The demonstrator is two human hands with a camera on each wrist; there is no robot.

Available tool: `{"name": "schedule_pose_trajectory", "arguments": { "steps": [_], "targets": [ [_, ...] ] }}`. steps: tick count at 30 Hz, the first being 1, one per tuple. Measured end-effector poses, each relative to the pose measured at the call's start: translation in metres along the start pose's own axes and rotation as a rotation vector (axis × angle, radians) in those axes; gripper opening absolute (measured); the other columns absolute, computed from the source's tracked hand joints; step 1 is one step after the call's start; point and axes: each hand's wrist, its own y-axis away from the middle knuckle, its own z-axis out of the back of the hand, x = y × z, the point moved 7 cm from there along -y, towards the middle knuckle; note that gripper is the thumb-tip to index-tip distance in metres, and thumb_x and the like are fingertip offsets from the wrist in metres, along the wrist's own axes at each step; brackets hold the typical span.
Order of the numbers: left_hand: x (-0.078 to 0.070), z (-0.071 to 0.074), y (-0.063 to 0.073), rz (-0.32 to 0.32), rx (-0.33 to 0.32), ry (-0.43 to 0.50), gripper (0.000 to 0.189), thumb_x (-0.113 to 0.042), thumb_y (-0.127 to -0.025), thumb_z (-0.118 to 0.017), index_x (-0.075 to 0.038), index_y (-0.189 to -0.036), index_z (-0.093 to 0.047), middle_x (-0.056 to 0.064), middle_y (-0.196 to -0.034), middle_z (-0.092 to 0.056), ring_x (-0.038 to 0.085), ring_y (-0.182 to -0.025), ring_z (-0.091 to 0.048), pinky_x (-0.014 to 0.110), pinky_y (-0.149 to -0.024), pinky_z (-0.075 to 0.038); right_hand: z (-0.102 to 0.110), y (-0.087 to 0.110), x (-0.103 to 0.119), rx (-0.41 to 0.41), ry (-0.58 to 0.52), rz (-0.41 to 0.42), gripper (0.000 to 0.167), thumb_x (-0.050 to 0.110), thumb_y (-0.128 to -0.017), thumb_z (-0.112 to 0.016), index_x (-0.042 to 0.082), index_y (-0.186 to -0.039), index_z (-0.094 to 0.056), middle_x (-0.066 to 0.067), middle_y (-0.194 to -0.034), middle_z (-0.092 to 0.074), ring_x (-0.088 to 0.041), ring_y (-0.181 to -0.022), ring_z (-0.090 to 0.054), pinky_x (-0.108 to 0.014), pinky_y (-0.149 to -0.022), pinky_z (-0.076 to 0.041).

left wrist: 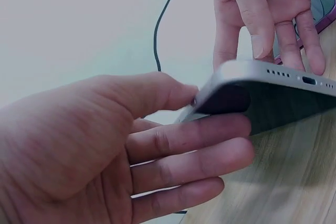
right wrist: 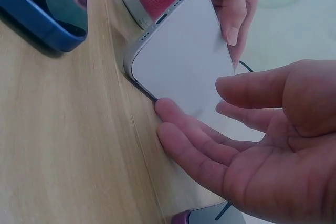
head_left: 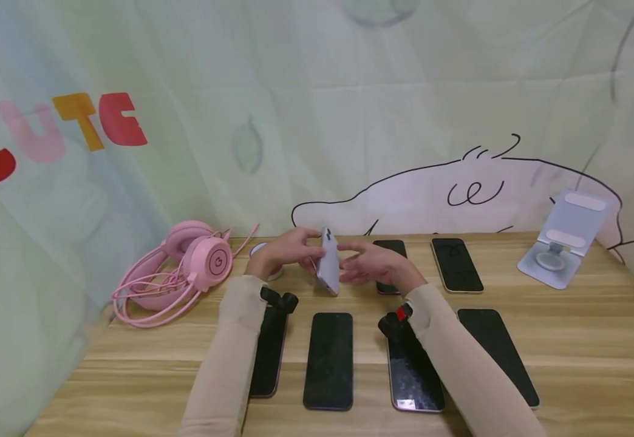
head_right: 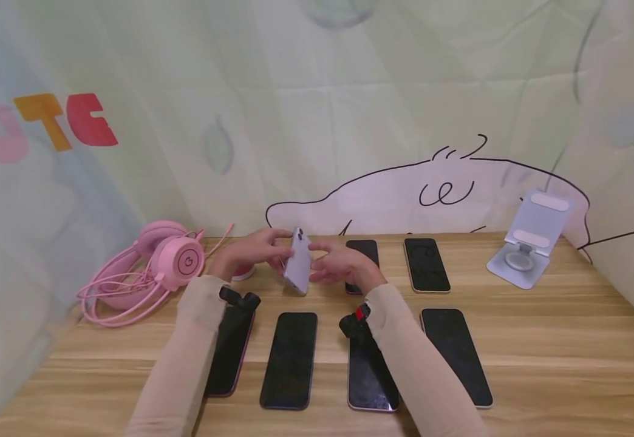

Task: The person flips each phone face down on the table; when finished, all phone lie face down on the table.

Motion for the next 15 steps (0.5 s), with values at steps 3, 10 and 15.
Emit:
{"name": "schedule_pose_trajectory", "arguments": {
  "steps": [3,10,15],
  "targets": [
    [0.0005,0.0015,0.0020,0.007,-0.009,-0.019,0.049,-0.011,-0.101,-0.058,0.008,-0.143,-0.043,0.017,-0.094,-0.072,0.025,-0.069,-0.071,0.040,-0.076,-0.058,-0.0013,-0.0002,0.0004,-0.002,-0.004,-0.003,0.056,0.005,-0.104,-0.048,0.013,-0.157,-0.030,-0.024,-0.145,-0.046,-0.034,-0.117,-0.062,-0.047,-0.100,-0.047],
    [0.0015,-0.0003,0.0033,0.032,-0.006,-0.035,0.051,-0.011,-0.099,-0.060,0.008,-0.143,-0.042,0.009,-0.076,-0.069,0.017,-0.063,-0.066,0.044,-0.076,-0.057,0.0004,-0.0001,0.0004,-0.048,0.024,-0.022,0.060,0.000,-0.100,-0.052,0.013,-0.156,-0.033,-0.022,-0.149,-0.042,-0.028,-0.111,-0.063,-0.042,-0.096,-0.050],
    [0.0049,-0.0021,0.0017,0.043,-0.011,-0.035,0.058,-0.009,-0.098,-0.062,0.005,-0.148,-0.036,0.006,-0.069,-0.067,0.017,-0.062,-0.065,0.039,-0.071,-0.057,0.0023,-0.0002,-0.0001,-0.066,0.038,-0.020,0.061,-0.001,-0.099,-0.053,0.013,-0.155,-0.034,-0.022,-0.150,-0.040,-0.025,-0.108,-0.062,-0.039,-0.093,-0.049]
  ]
}}
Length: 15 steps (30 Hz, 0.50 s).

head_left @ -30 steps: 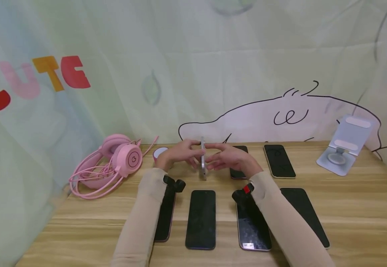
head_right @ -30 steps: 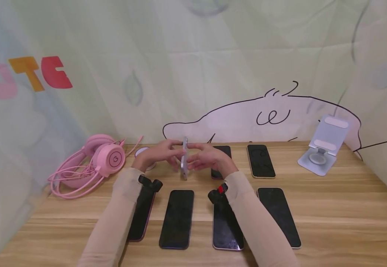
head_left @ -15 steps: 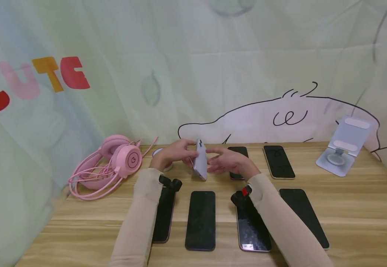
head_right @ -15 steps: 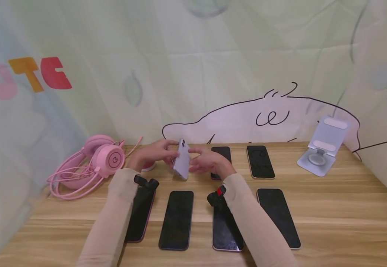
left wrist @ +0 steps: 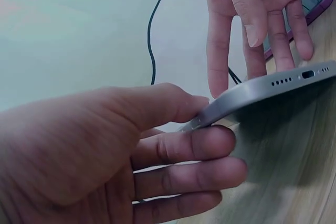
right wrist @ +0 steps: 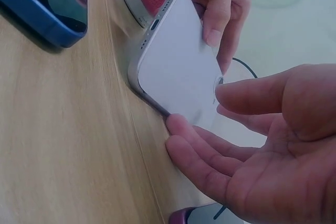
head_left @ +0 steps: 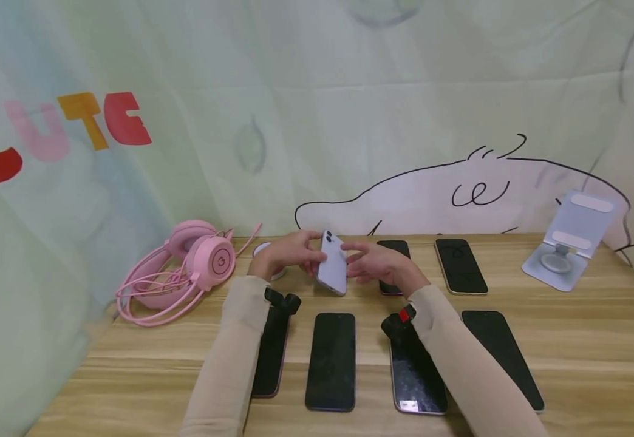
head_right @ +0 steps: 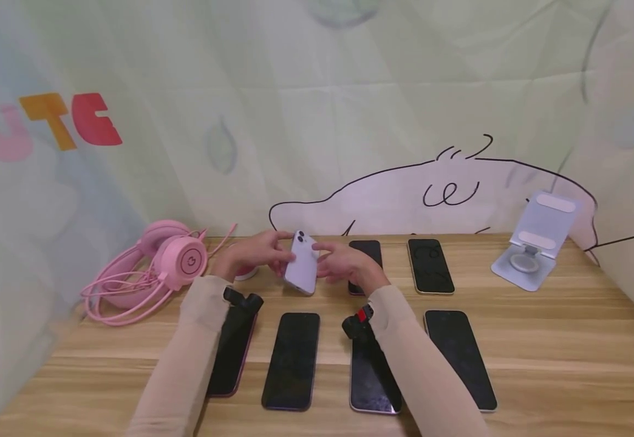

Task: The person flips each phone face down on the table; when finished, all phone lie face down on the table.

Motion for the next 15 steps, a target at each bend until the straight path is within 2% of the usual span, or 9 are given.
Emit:
{"name": "schedule_pose_trajectory", "arguments": {
  "steps": [5,9,15],
  "targets": [
    [0.002,-0.005,0.000,0.025,0.007,0.010,0.072,-0.011,-0.097,-0.065,0.001,-0.155,-0.023,0.007,-0.073,-0.067,0.017,-0.065,-0.065,0.037,-0.072,-0.056,0.002,0.001,-0.002,-0.014,0.016,0.003,0.061,-0.001,-0.099,-0.053,0.012,-0.155,-0.034,-0.021,-0.149,-0.040,-0.026,-0.109,-0.060,-0.038,-0.092,-0.049],
    [0.005,-0.008,0.002,0.057,0.037,-0.025,0.084,-0.015,-0.096,-0.069,-0.004,-0.159,-0.015,0.009,-0.077,-0.066,0.019,-0.068,-0.063,0.034,-0.075,-0.053,0.004,0.000,-0.002,-0.028,0.036,0.003,0.061,-0.002,-0.099,-0.052,0.013,-0.155,-0.034,-0.022,-0.151,-0.039,-0.028,-0.113,-0.058,-0.039,-0.092,-0.049],
    [0.013,-0.014,0.001,0.090,0.108,-0.100,0.083,-0.019,-0.096,-0.069,-0.006,-0.159,-0.016,0.008,-0.077,-0.064,0.019,-0.067,-0.061,0.029,-0.073,-0.051,0.004,0.000,0.000,-0.033,0.046,0.006,0.063,-0.003,-0.099,-0.051,0.012,-0.156,-0.032,-0.022,-0.152,-0.037,-0.029,-0.116,-0.055,-0.040,-0.093,-0.048]
  ]
}}
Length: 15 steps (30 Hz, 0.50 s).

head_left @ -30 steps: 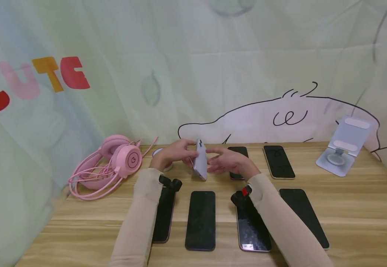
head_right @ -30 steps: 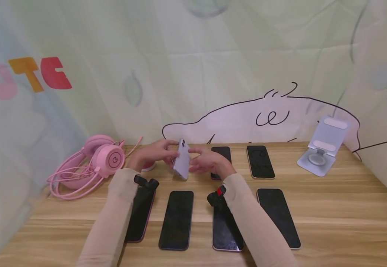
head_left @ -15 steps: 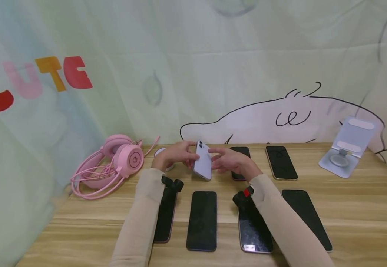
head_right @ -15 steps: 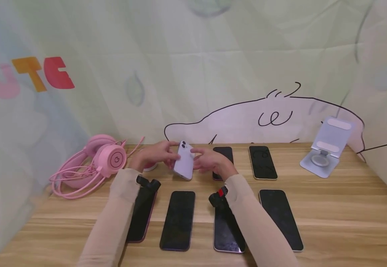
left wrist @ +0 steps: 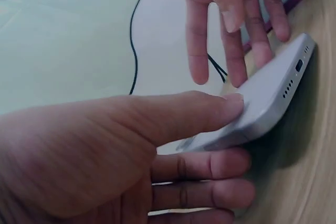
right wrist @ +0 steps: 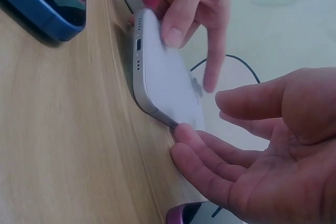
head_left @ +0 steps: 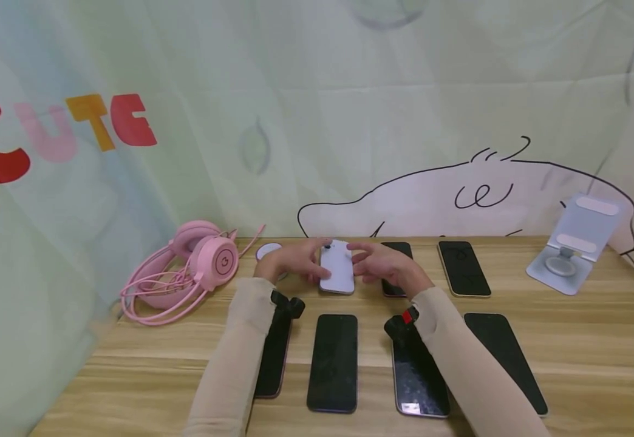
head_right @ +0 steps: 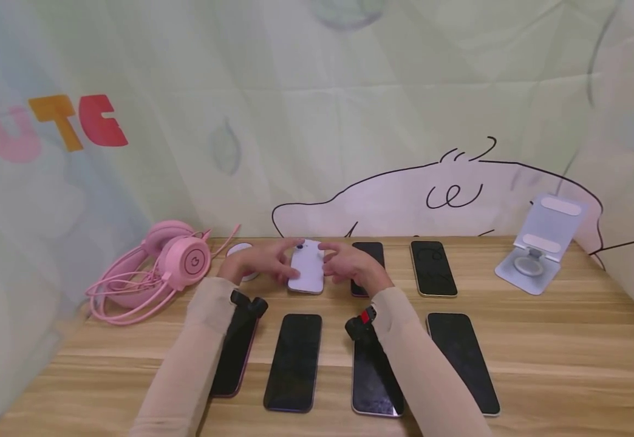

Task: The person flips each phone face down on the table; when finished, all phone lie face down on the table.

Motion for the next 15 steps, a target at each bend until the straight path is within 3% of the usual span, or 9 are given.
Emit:
{"name": "schedule_pose_trajectory", "arguments": {
  "steps": [5,15],
  "targets": [
    [0.0020,-0.0064,-0.0027,0.047,0.053,-0.075,0.082,-0.023,-0.097,-0.067,-0.007,-0.159,-0.017,0.006,-0.080,-0.060,0.016,-0.067,-0.056,0.026,-0.068,-0.047,-0.0007,-0.0006,-0.0005,0.000,-0.006,0.008,0.062,-0.005,-0.098,-0.052,0.009,-0.156,-0.032,-0.024,-0.151,-0.037,-0.029,-0.115,-0.054,-0.040,-0.095,-0.050],
    [0.0001,-0.0100,-0.0068,0.077,0.048,-0.151,0.083,-0.029,-0.096,-0.069,-0.009,-0.159,-0.019,0.005,-0.077,-0.057,0.016,-0.065,-0.053,0.025,-0.065,-0.044,-0.0004,0.0005,0.0010,-0.027,0.093,0.012,0.060,-0.008,-0.095,-0.053,0.009,-0.151,-0.040,-0.025,-0.151,-0.038,-0.031,-0.112,-0.055,-0.038,-0.086,-0.054]
  ]
}}
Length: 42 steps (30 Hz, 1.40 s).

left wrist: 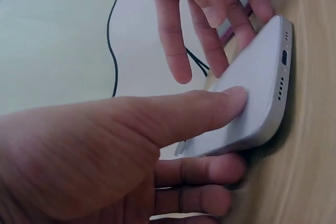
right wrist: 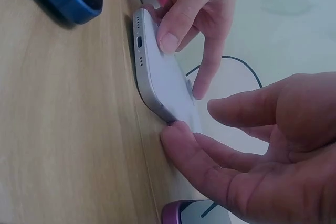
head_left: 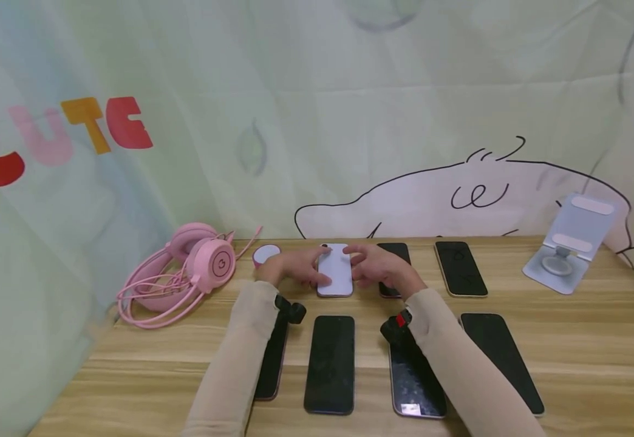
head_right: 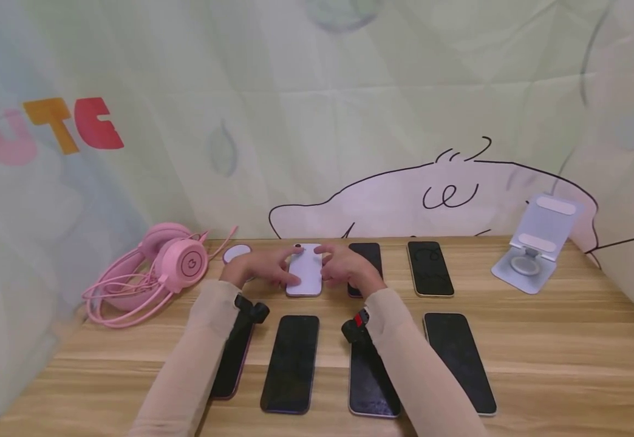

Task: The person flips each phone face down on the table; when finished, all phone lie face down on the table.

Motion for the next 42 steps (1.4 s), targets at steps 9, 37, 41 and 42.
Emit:
{"name": "schedule_pose_trajectory", "arguments": {
  "steps": [9,37,41,42],
  "targets": [
    [0.000,0.000,-0.001,0.012,-0.022,-0.035,0.080,-0.032,-0.096,-0.069,-0.011,-0.159,-0.024,0.005,-0.076,-0.052,0.017,-0.064,-0.052,0.027,-0.069,-0.043,0.000,0.000,-0.001,0.021,0.023,-0.001,0.054,-0.007,-0.097,-0.052,0.006,-0.148,-0.043,-0.024,-0.153,-0.038,-0.031,-0.112,-0.057,-0.038,-0.086,-0.055],
    [-0.020,-0.002,-0.005,0.006,-0.007,-0.300,0.060,-0.022,-0.098,-0.065,-0.020,-0.153,-0.043,0.014,-0.157,-0.036,0.029,-0.143,-0.034,0.048,-0.117,-0.025,0.002,0.018,0.015,0.073,0.174,0.078,0.048,-0.003,-0.094,-0.060,0.004,-0.141,-0.054,-0.027,-0.142,-0.047,-0.033,-0.115,-0.054,-0.044,-0.098,-0.050],
    [-0.030,-0.003,-0.011,0.015,-0.014,-0.307,0.060,-0.025,-0.094,-0.070,-0.023,-0.150,-0.048,0.011,-0.157,-0.037,0.028,-0.142,-0.035,0.050,-0.116,-0.027,0.011,0.022,0.011,0.024,0.187,0.069,0.047,0.000,-0.094,-0.060,0.007,-0.140,-0.055,-0.025,-0.142,-0.048,-0.034,-0.117,-0.057,-0.044,-0.099,-0.049],
    [-0.031,-0.004,-0.012,0.024,-0.014,-0.304,0.060,-0.026,-0.094,-0.070,-0.025,-0.150,-0.048,0.010,-0.158,-0.037,0.028,-0.142,-0.035,0.051,-0.115,-0.027,0.013,0.023,0.010,0.018,0.186,0.064,0.046,0.000,-0.094,-0.059,0.007,-0.140,-0.055,-0.025,-0.142,-0.048,-0.035,-0.118,-0.057,-0.044,-0.099,-0.049]
  ]
}}
